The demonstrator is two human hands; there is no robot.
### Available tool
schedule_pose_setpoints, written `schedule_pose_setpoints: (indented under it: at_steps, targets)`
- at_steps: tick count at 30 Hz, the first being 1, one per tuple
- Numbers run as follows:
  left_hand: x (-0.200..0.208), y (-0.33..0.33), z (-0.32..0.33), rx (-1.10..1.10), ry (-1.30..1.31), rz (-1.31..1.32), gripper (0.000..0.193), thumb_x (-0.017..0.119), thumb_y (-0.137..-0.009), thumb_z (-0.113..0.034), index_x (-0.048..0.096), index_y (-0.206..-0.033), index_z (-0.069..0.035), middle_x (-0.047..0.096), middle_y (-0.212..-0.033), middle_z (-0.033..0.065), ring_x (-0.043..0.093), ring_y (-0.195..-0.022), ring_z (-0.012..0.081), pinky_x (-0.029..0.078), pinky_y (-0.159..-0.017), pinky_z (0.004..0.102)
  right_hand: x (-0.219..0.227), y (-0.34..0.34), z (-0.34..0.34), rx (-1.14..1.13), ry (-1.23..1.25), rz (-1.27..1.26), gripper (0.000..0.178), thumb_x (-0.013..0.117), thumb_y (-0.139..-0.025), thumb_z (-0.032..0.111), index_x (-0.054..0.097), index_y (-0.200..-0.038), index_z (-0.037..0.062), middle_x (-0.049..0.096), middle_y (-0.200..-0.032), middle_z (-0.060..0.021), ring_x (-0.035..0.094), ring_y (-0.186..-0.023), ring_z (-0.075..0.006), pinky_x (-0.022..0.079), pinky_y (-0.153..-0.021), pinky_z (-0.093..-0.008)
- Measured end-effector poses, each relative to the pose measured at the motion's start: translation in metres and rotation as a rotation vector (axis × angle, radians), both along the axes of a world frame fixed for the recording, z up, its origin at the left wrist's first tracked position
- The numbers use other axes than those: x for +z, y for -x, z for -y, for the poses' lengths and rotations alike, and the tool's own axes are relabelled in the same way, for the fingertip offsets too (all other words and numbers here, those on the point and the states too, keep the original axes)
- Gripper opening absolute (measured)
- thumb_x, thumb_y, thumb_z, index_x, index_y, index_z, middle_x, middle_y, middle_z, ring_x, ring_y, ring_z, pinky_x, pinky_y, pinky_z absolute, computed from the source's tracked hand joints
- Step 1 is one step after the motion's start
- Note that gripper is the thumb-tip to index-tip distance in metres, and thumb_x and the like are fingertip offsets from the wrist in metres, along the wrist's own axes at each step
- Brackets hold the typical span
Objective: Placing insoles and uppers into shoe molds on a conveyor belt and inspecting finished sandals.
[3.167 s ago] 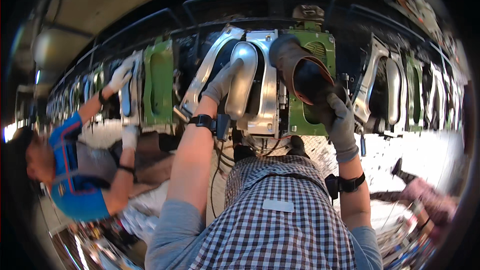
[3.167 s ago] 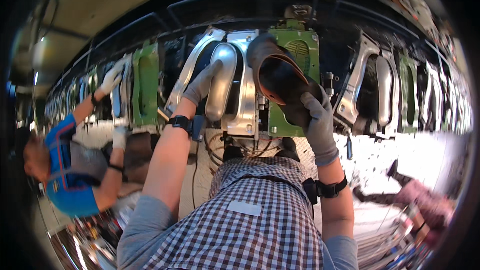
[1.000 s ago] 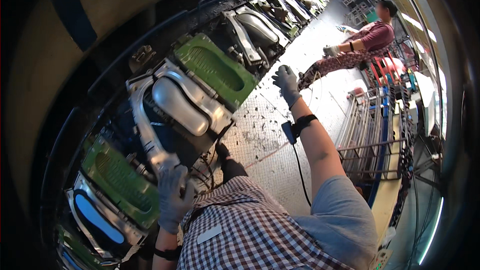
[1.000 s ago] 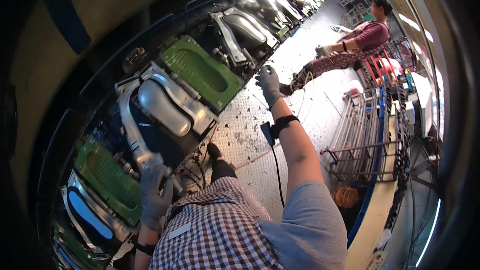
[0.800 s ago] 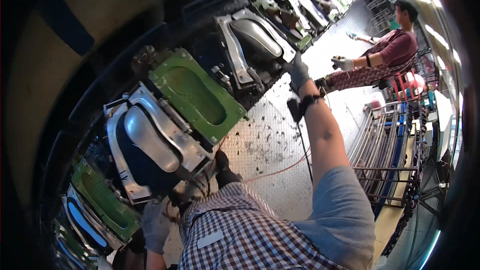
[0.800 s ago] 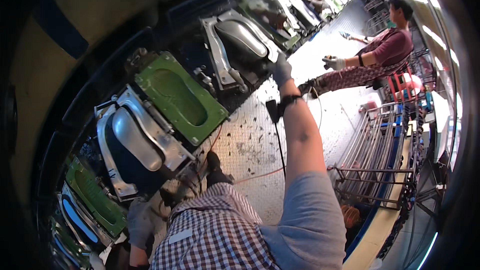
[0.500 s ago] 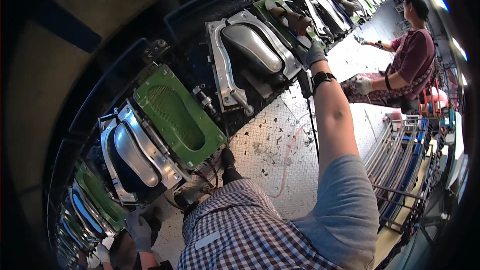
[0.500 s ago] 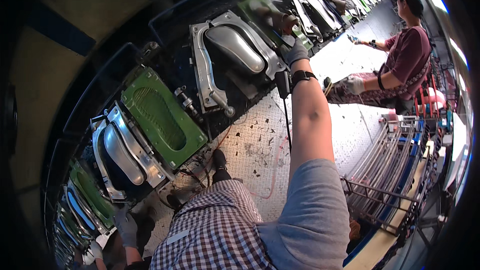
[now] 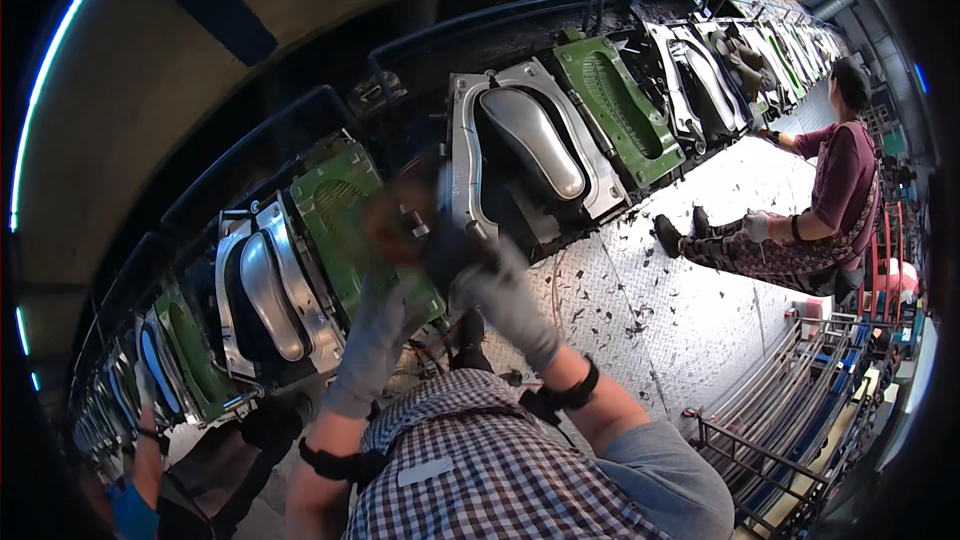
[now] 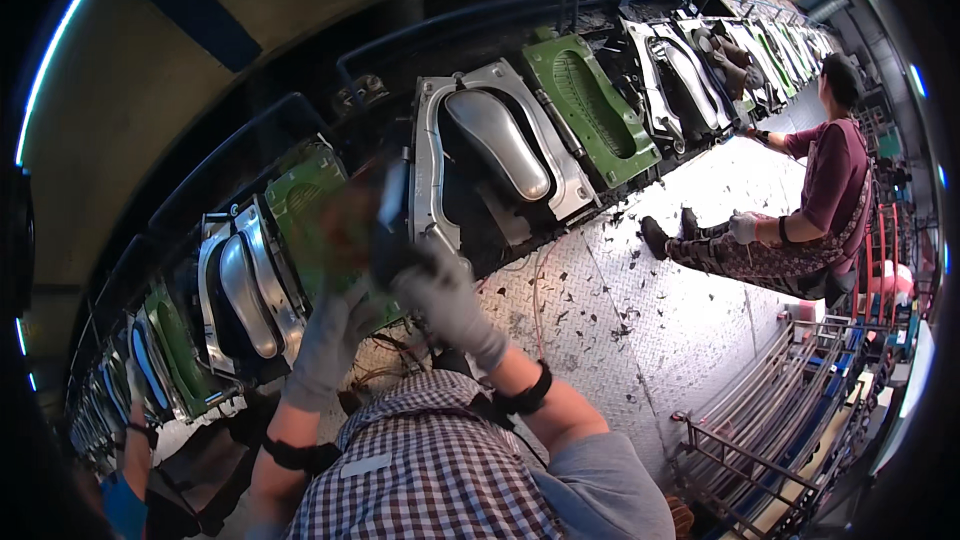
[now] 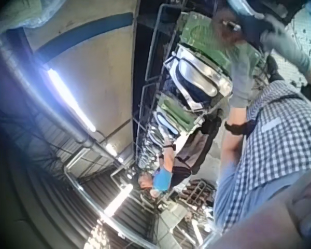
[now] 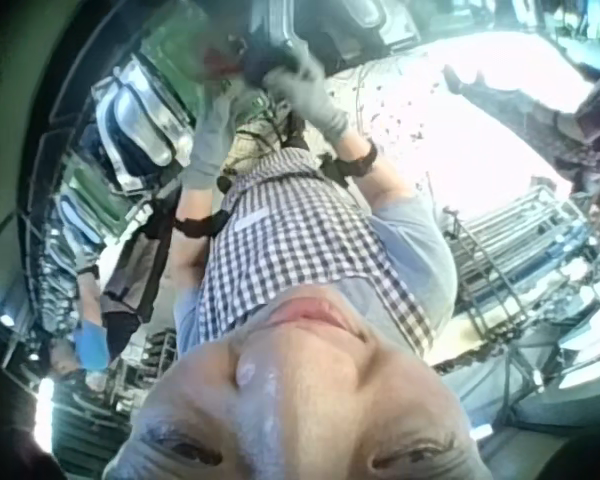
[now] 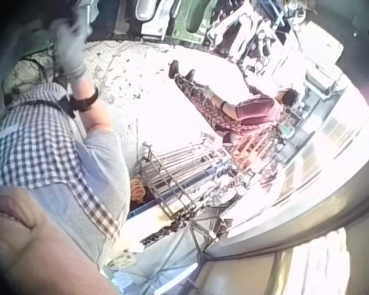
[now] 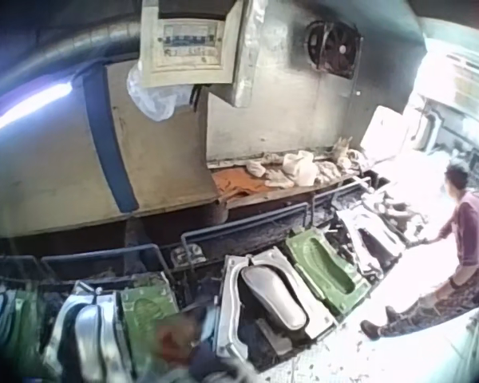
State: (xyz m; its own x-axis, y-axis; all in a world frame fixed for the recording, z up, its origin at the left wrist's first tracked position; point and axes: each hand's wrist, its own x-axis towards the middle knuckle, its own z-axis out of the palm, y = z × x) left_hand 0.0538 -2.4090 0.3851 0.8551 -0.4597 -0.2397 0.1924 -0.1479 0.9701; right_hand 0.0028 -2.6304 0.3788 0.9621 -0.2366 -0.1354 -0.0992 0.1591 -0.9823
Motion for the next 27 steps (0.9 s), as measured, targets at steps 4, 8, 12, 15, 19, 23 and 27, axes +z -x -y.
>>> schedule_pose_setpoints:
  at_steps: [4,8,12,15,19,23,27]
  targets:
    - [0.029,0.000,-0.004,0.406,0.888,-0.661,0.032,0.055,-0.103,-0.018,0.056,-0.129,-0.001,0.064,-0.120,0.0100,0.062,-0.113,0.0172,0.051,-0.098,0.0334,0.009,0.020,-0.061,0.439,-0.304,-0.017,0.060,0.072,-0.089,0.005,0.045,-0.142,0.0002,0.057,-0.128,-0.0089,0.056,-0.117,-0.0169,0.048,-0.100,-0.0328]
    - [-0.010,0.025,-0.036,0.502,-0.030,0.320,0.033,0.062,-0.100,-0.015,0.057,-0.131,-0.003,0.060,-0.128,0.0108,0.059,-0.117,0.0239,0.050,-0.099,0.0384,0.037,0.008,-0.089,0.390,-0.440,-0.040,0.084,0.072,-0.093,0.014,0.022,-0.159,-0.0007,0.044,-0.150,-0.0156,0.044,-0.136,-0.0219,0.036,-0.115,-0.0373]
    - [-0.002,0.004,-0.081,0.247,0.117,0.177,0.097,0.080,-0.085,-0.030,0.022,-0.157,0.000,0.037,-0.154,0.0209,0.041,-0.141,0.0305,0.038,-0.112,0.0387,0.021,-0.024,-0.136,0.006,-0.364,-0.070,0.052,0.070,-0.093,0.008,0.051,-0.141,-0.0010,0.068,-0.114,-0.0034,0.063,-0.101,-0.0123,0.052,-0.089,-0.0274]
    - [-0.079,-0.039,-0.170,0.591,-0.240,0.194,0.104,0.077,-0.087,-0.037,0.013,-0.159,0.004,0.035,-0.155,0.0261,0.043,-0.139,0.0350,0.040,-0.111,0.0418,-0.022,-0.042,-0.137,-0.060,0.064,-0.045,0.037,0.069,-0.091,0.007,0.062,-0.126,-0.0018,0.068,-0.106,-0.0036,0.061,-0.096,-0.0105,0.051,-0.086,-0.0271]
    - [-0.109,-0.121,-0.242,0.375,0.116,-0.263,0.072,0.076,-0.089,-0.035,0.048,-0.142,0.003,0.067,-0.120,0.0127,0.067,-0.101,0.0186,0.055,-0.086,0.0326,0.001,-0.073,-0.185,-0.068,0.226,-0.086,0.034,0.069,-0.088,0.006,0.063,-0.120,-0.0034,0.068,-0.104,-0.0045,0.060,-0.096,-0.0103,0.049,-0.087,-0.0269]
    - [-0.138,-0.132,-0.255,0.275,0.222,-0.395,0.053,0.079,-0.086,-0.032,0.064,-0.126,-0.001,0.069,-0.112,0.0070,0.067,-0.096,0.0154,0.055,-0.085,0.0313,0.002,-0.116,-0.239,-0.184,0.350,-0.005,0.034,0.068,-0.088,0.008,0.063,-0.120,-0.0025,0.070,-0.108,-0.0076,0.064,-0.096,-0.0143,0.051,-0.087,-0.0295]
    - [-0.144,-0.106,-0.260,0.387,0.276,-0.352,0.048,0.081,-0.085,-0.025,0.065,-0.122,0.000,0.070,-0.109,0.0051,0.066,-0.094,0.0146,0.054,-0.085,0.0308,-0.009,-0.166,-0.290,-0.355,0.907,0.027,0.035,0.068,-0.088,0.014,0.065,-0.121,0.0074,0.072,-0.113,-0.0111,0.071,-0.096,-0.0242,0.055,-0.086,-0.0355]
